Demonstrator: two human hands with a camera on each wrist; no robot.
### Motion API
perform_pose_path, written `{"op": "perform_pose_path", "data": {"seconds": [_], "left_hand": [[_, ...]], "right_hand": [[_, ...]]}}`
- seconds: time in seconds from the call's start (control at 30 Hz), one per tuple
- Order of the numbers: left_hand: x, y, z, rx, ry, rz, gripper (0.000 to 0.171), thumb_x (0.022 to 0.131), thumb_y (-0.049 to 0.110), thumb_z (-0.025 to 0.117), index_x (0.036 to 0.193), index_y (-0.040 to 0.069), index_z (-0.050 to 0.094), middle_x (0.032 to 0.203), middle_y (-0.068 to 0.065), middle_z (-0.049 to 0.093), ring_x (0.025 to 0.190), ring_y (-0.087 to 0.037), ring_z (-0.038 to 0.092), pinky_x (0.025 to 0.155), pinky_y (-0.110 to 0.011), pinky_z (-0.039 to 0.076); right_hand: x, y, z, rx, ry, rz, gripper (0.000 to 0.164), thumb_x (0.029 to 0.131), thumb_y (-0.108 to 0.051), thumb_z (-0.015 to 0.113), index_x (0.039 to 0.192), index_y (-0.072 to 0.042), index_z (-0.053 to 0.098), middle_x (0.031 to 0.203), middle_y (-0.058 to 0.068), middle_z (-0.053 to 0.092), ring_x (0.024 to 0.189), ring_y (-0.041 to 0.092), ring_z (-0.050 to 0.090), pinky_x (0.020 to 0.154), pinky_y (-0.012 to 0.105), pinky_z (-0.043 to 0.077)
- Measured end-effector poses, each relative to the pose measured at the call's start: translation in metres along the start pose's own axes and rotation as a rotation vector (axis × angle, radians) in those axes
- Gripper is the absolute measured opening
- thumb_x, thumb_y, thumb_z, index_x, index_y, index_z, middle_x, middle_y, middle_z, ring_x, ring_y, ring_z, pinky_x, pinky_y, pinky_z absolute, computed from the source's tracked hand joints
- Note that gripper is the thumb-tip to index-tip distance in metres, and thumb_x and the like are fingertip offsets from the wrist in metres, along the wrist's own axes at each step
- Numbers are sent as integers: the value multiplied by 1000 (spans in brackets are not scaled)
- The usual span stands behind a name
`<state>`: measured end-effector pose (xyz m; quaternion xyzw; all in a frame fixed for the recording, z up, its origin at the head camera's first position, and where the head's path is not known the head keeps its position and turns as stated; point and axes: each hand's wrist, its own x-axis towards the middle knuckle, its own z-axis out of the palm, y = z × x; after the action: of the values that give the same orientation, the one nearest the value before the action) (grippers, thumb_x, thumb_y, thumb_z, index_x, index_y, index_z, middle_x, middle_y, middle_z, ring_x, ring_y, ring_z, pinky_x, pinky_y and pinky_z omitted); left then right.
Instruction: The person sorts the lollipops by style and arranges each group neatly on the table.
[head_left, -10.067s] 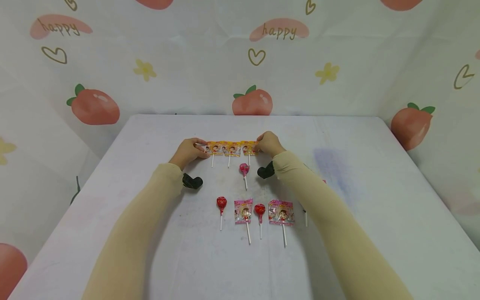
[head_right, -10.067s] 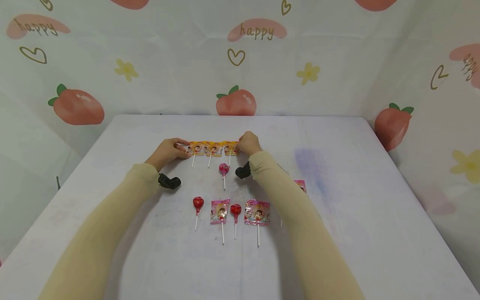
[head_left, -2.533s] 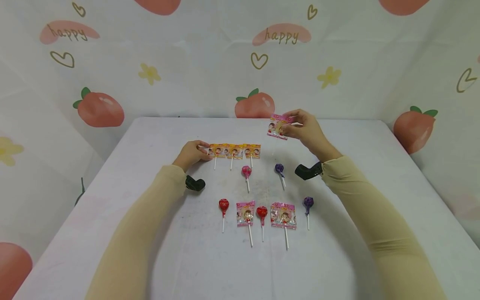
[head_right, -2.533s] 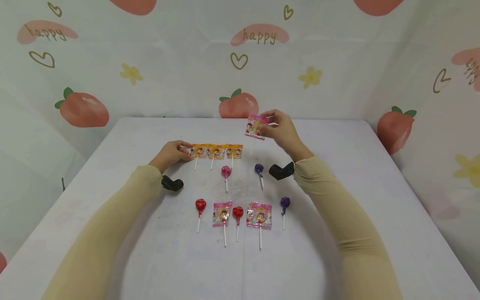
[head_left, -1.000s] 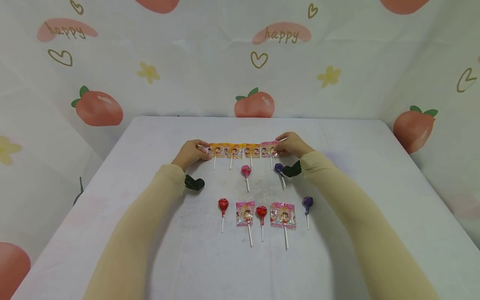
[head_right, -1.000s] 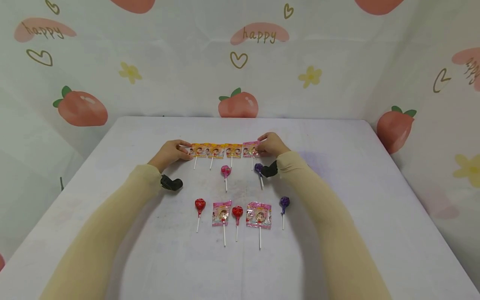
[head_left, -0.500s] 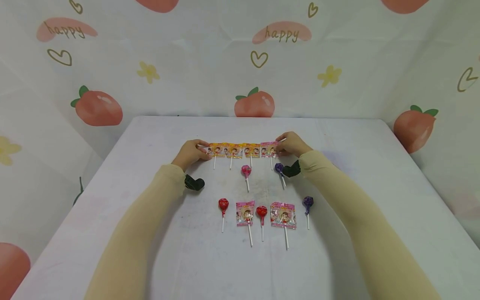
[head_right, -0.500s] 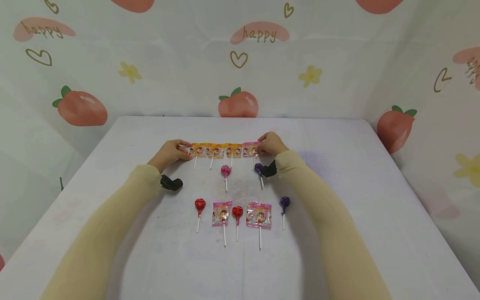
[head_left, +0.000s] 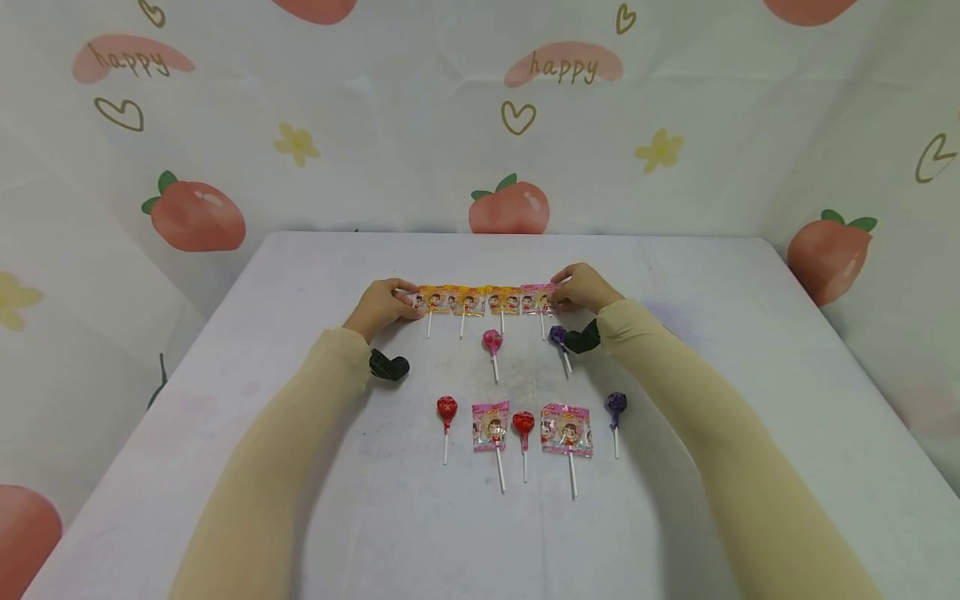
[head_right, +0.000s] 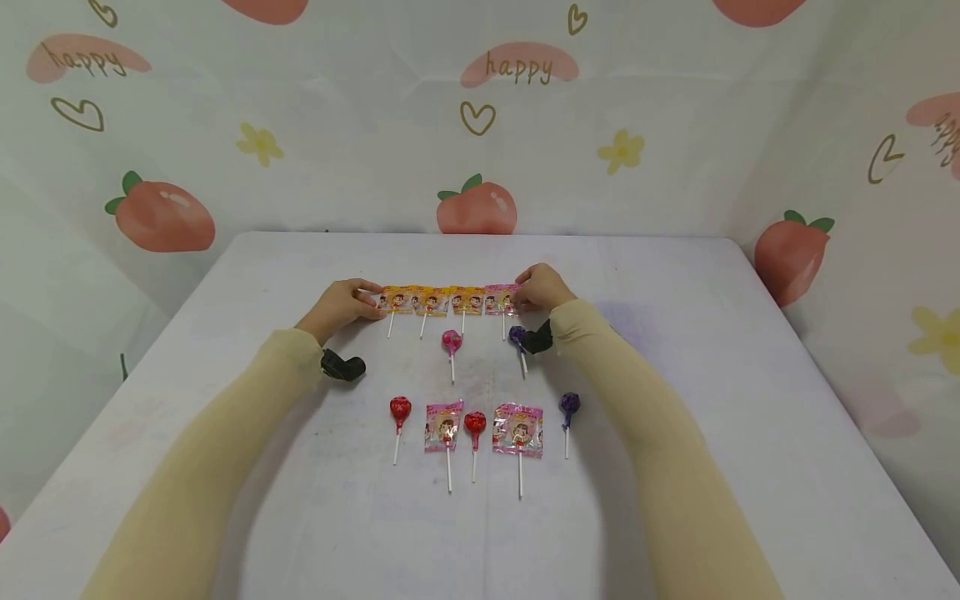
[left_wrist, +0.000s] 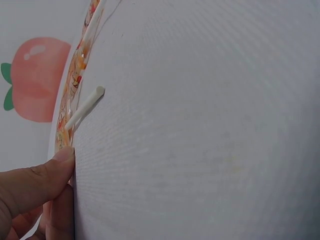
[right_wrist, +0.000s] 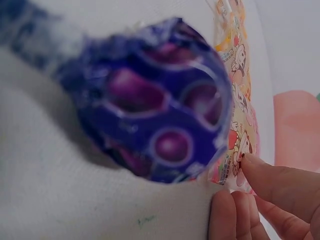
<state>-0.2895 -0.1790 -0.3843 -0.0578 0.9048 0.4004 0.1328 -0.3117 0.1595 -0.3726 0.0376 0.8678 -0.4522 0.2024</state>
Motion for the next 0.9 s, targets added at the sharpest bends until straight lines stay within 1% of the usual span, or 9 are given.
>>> {"op": "perform_pose_path", "data": {"seconds": [0.17, 0.37, 0.63, 0.73, 0.83, 0.9], "left_hand": [[0, 0, 0, 0, -7, -2, 51, 83, 13, 76, 131, 10, 57, 100, -8, 58, 93, -22, 49, 82, -30, 40], [0, 0, 0, -5, -11, -9, 52, 83, 14, 76, 131, 10, 57, 101, -8, 58, 95, -23, 49, 86, -33, 39], [2, 1, 0, 6, -3, 1, 51, 83, 14, 77, 130, 10, 58, 100, -8, 58, 94, -23, 49, 87, -34, 40], [2, 1, 0, 6, -1, -3, 51, 83, 14, 77, 130, 10, 58, 100, -8, 58, 95, -23, 49, 89, -36, 39], [1, 1, 0, 7, -3, -11, 52, 83, 15, 77, 131, 11, 57, 102, -8, 59, 96, -24, 49, 93, -37, 39], [1, 1, 0, 9, -4, -17, 53, 83, 16, 77, 132, 11, 57, 102, -9, 59, 97, -24, 50, 94, -38, 39]], "right_hand": [[-3, -2, 1, 6, 3, -1, 41, 90, -1, 63, 129, 6, 52, 98, 12, 56, 58, 5, 56, 61, 18, 51], [-8, -6, 1, -16, 8, -3, 39, 89, -1, 65, 126, 6, 54, 95, 11, 56, 59, 6, 55, 61, 19, 50], [-8, -6, 0, -26, 15, 8, 39, 90, -2, 64, 126, 5, 53, 100, 13, 55, 60, 6, 55, 62, 19, 50], [-6, -5, 0, -22, 16, 11, 40, 90, -2, 64, 127, 5, 53, 99, 12, 55, 60, 6, 54, 61, 18, 49], [-4, -4, -2, 1, -10, 15, 43, 90, -3, 64, 130, 5, 50, 97, 10, 56, 62, 6, 55, 62, 18, 50], [-3, -3, -6, 43, -45, 17, 46, 92, -5, 63, 134, 5, 47, 99, 10, 56, 66, 7, 56, 65, 18, 50]]}}
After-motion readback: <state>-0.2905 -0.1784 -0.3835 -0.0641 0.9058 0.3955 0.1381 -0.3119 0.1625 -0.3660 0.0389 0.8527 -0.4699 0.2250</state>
